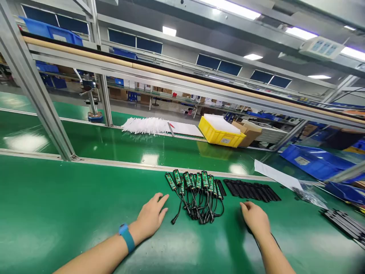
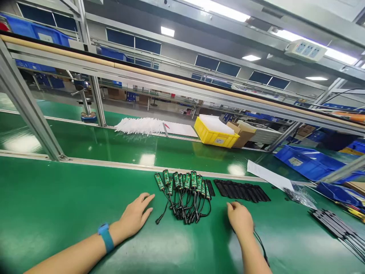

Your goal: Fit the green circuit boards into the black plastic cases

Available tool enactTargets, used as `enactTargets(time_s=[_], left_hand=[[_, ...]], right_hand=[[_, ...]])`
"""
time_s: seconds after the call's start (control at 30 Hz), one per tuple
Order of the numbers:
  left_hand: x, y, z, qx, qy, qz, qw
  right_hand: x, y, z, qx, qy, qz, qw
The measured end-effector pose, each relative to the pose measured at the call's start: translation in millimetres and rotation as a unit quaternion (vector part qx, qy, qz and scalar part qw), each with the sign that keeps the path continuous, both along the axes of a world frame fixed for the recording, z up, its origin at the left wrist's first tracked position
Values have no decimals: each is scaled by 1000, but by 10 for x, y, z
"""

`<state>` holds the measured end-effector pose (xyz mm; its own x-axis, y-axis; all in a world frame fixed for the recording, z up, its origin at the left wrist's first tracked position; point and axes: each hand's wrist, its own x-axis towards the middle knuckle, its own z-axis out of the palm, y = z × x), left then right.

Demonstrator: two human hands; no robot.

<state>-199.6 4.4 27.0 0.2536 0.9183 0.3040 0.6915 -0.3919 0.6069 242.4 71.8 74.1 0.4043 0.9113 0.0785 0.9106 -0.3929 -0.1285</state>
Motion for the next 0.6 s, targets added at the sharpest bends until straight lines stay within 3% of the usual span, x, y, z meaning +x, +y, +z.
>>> enactTargets(time_s=[0.17,0.33,0.47,0.6], left_hand=[[261,349,73,45,103,-10,994],[218,396,-21,34,100,-6,994],[135,383,-79,29,76,35,996],[105,473,-22,59,49,97,992]], right_hand=[[-285,574,-48,17,34,36,999],[-334,1049,-98,5,56,30,998],[-261,1250,-117,-21,70,43,996],[-169,1332,-101,-38,86,51,994]])
